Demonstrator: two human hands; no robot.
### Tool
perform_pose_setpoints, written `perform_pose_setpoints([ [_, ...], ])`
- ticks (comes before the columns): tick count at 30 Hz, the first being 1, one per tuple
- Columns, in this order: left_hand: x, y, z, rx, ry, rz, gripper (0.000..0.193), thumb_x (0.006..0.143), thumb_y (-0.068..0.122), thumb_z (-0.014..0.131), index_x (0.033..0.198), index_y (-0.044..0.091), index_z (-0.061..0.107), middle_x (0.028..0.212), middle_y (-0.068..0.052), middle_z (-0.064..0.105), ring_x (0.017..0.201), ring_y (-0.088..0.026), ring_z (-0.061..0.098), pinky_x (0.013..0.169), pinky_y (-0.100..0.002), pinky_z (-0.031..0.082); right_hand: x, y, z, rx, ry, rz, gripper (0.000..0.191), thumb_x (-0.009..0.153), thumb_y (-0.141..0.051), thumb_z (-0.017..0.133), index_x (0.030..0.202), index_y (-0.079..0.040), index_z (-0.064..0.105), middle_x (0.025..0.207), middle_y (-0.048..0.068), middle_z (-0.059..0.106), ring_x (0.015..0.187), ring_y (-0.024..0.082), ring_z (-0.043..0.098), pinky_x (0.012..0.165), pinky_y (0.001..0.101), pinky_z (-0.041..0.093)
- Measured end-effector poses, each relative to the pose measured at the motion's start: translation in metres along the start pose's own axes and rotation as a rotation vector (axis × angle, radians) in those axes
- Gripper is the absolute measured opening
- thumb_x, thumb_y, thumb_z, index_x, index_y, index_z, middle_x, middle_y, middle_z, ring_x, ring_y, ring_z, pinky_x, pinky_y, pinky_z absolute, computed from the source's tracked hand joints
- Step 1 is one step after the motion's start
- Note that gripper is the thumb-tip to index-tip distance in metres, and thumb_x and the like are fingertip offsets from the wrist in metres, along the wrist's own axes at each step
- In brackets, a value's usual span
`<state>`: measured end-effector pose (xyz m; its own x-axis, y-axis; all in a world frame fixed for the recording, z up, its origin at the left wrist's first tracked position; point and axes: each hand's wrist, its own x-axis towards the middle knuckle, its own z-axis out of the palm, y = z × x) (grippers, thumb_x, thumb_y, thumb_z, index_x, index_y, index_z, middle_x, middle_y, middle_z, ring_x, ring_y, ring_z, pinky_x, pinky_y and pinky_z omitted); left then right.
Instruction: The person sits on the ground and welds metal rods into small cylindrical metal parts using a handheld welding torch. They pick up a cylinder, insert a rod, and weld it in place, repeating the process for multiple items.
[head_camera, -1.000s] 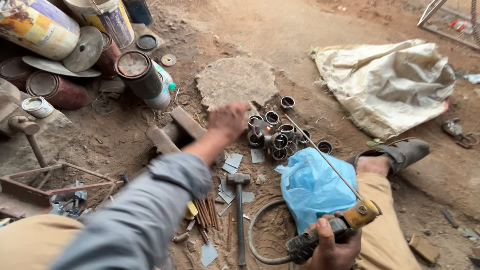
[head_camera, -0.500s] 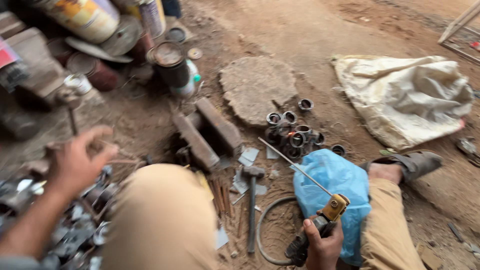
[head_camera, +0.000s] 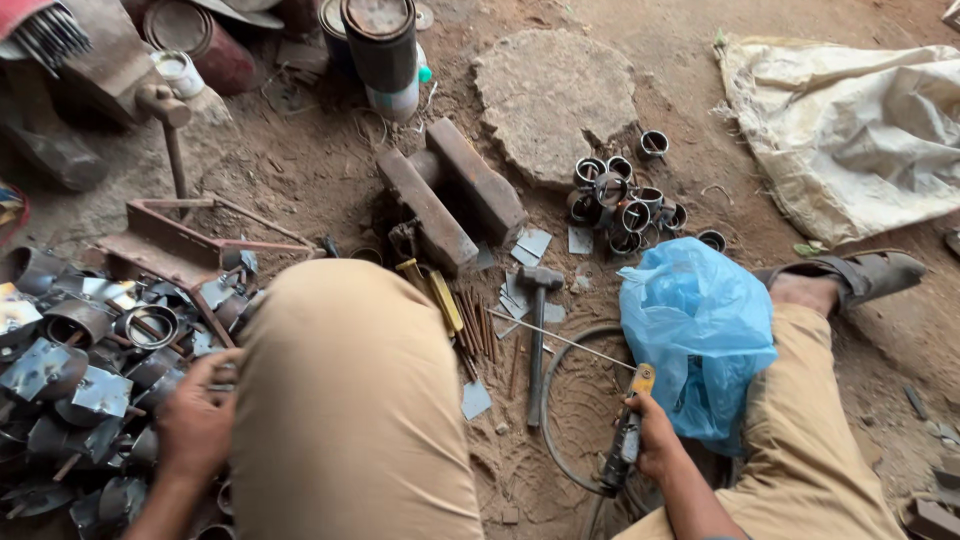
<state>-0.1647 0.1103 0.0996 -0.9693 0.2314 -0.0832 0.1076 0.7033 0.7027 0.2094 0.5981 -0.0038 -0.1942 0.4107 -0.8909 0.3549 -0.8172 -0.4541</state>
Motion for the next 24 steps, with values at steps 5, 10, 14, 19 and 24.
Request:
perform_pose_setpoints([
  [5, -0.006, -0.015, -0.018, -0.265, -0.006, -0.087, 0.037, 0.091, 0.011, 0.072, 0.128, 0.007, 0.069, 0.101, -0.006, 0.074, 0.072, -0.011, 0.066, 0.06, -0.028, 0.053, -0.006, -0.001, 0.019, -0.074, 0.163, 0.03, 0.032, 0.092, -0.04, 0.06, 0.091, -0.008, 0.062, 0.071, 0.011, 0.06, 0.059, 0.028, 0.056, 0.053, 0.0456, 0.048],
  [10, -0.026, -0.024, -0.03, -0.203, 0.033, -0.1, 0.032, 0.091, 0.015, 0.073, 0.122, 0.008, 0.074, 0.091, -0.007, 0.076, 0.073, -0.014, 0.068, 0.064, -0.029, 0.053, -0.017, 0.002, 0.037, -0.48, 0.374, -0.178, 0.047, 0.086, -0.042, 0.071, 0.113, -0.004, 0.075, 0.096, 0.017, 0.071, 0.082, 0.033, 0.067, 0.072, 0.0491, 0.054],
  [14, -0.04, -0.039, -0.036, -0.146, 0.082, -0.027, 0.028, 0.089, 0.017, 0.075, 0.115, 0.009, 0.076, 0.096, -0.006, 0.077, 0.077, -0.017, 0.07, 0.071, -0.033, 0.055, -0.026, 0.005, 0.038, -1.08, 0.621, -0.256, 0.062, 0.08, -0.052, 0.08, 0.127, -0.012, 0.076, 0.117, 0.019, 0.077, 0.106, 0.037, 0.073, 0.093, 0.0473, 0.057],
  [19, -0.042, -0.054, -0.037, -0.217, 0.182, 0.191, 0.022, 0.09, 0.019, 0.075, 0.107, 0.007, 0.075, 0.103, -0.008, 0.078, 0.095, -0.018, 0.072, 0.085, -0.034, 0.055, -0.033, -0.003, 0.053, -1.396, 0.608, -0.26, 0.062, 0.079, -0.052, 0.081, 0.128, -0.016, 0.076, 0.119, 0.018, 0.077, 0.108, 0.036, 0.074, 0.095, 0.0469, 0.057],
  [24, -0.059, -0.054, -0.046, -0.115, 0.233, -0.016, 0.022, 0.087, 0.02, 0.074, 0.106, 0.01, 0.077, 0.1, -0.01, 0.078, 0.089, -0.023, 0.074, 0.077, -0.036, 0.056, -0.033, 0.001, 0.103, -1.482, 0.565, -0.393, 0.058, 0.08, -0.05, 0.081, 0.126, -0.015, 0.076, 0.117, 0.018, 0.077, 0.105, 0.035, 0.074, 0.093, 0.0459, 0.057],
])
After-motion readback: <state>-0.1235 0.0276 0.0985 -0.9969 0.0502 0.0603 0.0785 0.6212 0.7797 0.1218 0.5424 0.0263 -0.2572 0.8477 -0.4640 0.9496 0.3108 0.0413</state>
